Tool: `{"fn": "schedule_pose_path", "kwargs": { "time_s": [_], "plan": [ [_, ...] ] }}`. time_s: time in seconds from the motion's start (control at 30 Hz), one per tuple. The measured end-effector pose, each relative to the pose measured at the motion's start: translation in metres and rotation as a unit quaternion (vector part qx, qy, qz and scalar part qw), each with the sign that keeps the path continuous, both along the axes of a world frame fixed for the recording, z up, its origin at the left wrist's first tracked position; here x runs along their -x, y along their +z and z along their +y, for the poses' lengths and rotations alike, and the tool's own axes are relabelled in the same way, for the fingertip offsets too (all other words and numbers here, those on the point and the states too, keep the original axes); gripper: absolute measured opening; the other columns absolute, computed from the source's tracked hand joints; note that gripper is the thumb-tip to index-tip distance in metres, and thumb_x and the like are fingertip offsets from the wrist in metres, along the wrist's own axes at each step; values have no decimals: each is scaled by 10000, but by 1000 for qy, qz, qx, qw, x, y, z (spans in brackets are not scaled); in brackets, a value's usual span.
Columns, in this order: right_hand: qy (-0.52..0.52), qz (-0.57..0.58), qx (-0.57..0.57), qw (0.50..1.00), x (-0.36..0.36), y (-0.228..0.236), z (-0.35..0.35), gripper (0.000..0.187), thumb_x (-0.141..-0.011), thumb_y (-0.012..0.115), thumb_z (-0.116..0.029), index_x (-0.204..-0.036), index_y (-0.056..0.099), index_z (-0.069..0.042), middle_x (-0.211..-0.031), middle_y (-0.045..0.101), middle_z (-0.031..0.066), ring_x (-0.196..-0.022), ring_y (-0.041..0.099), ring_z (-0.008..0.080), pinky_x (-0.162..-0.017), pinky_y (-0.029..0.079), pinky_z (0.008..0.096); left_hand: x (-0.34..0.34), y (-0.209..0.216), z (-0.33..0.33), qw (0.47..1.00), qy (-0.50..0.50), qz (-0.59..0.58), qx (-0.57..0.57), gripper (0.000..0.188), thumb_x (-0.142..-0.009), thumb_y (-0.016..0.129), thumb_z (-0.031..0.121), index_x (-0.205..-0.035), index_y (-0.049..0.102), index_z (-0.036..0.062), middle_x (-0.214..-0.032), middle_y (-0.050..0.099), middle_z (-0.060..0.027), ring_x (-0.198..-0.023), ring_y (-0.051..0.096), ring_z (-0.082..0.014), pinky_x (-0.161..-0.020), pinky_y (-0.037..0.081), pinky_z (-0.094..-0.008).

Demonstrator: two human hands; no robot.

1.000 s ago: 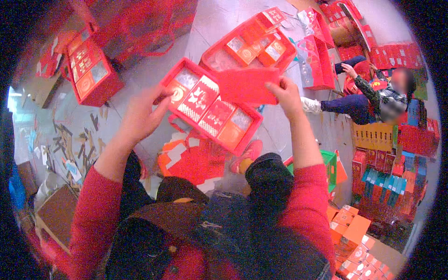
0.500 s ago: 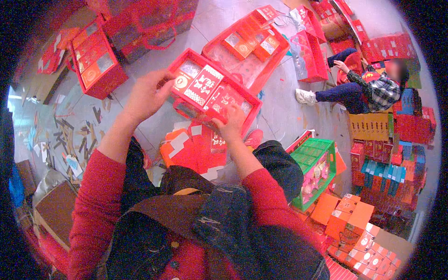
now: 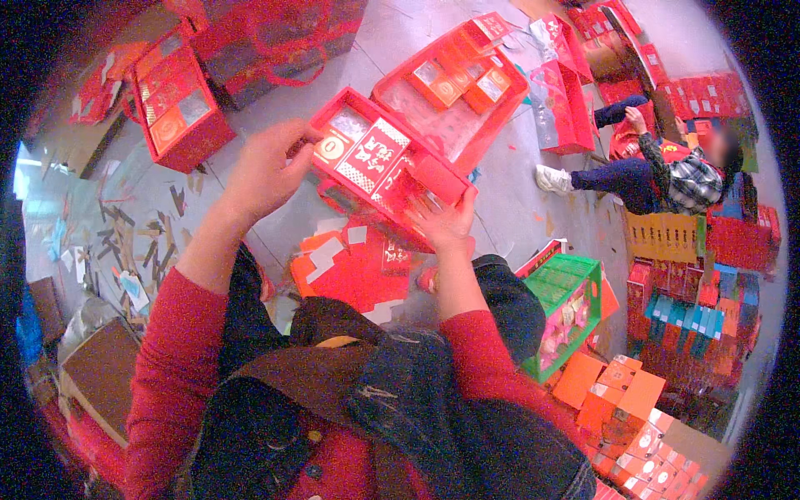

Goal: The person assembles red cardboard boxes by folding flaps and inserting smaller orange packages into them. The person places the filled boxes into larger red trays and continues the process with additional boxes.

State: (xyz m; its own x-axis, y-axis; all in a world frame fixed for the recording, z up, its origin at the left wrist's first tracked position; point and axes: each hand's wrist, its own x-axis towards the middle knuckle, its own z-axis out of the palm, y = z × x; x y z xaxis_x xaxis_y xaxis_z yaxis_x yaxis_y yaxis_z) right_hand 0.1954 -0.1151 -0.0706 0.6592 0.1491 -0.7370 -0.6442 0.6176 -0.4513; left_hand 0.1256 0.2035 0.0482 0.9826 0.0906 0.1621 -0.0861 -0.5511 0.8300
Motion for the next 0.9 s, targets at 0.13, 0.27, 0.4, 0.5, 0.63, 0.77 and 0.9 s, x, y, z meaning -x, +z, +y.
{"fn": "schedule_pose_path", "kwargs": {
  "time_s": [0.13,0.27,0.4,0.5,0.63,0.77,0.9],
  "plan": [
    [39,38,45,997,-27,-27,-36,562,-800,617,-383,-1191,497,2,-1201,542,166,-1108,515,359,-971,391,514,-3,-1,-4,1000,-15,0,-3,168,-833,554,104,-960,603,5,-892,633,-154,-807,628,-267,-705,497,-336],
    [136,68,131,980,-37,-66,-34,410,-846,594,-273,-1163,530,-21,-1123,618,120,-1012,595,311,-956,434,456,-6,-2,-7,1000,-22,18,-8,170,-830,555,99,-960,600,-1,-888,632,-157,-805,628,-268,-706,497,-335],
    [84,-139,15,987,-13,-48,-7,336,-861,585,-153,-1162,517,-21,-1152,595,110,-1056,573,270,-948,446,428,-7,0,-7,1000,-6,15,-7,168,-830,554,98,-955,599,-4,-885,631,-159,-805,629,-273,-707,498,-343],
    [31,-189,78,978,-18,-62,-14,331,-867,578,-99,-1185,498,-52,-1134,593,88,-1043,573,237,-933,453,418,-8,-2,-10,999,-20,25,26,167,-829,555,98,-955,599,-3,-884,631,-159,-805,629,-276,-712,499,-349],
    [67,-169,91,979,-9,-77,-20,346,-868,584,-93,-1201,490,-76,-1118,595,72,-1018,582,227,-908,467,412,-11,-2,-12,999,-30,36,-9,178,-832,565,110,-967,600,0,-889,633,-159,-812,633,-277,-714,501,-347],
    [127,-106,139,976,-7,-86,-15,386,-864,607,-139,-1224,478,-84,-1112,600,51,-979,598,221,-876,485,400,-16,-4,-16,999,-28,34,2,188,-836,572,131,-968,600,0,-885,634,-161,-818,635,-275,-708,502,-350],
    [275,-206,558,756,-17,-105,-12,379,-816,644,-260,-1109,566,-31,-1020,622,163,-887,616,299,-792,486,390,-26,-14,-22,997,-38,67,-5,192,-840,572,147,-957,602,-2,-874,634,-162,-822,638,-270,-701,502,-349]
  ]
}}
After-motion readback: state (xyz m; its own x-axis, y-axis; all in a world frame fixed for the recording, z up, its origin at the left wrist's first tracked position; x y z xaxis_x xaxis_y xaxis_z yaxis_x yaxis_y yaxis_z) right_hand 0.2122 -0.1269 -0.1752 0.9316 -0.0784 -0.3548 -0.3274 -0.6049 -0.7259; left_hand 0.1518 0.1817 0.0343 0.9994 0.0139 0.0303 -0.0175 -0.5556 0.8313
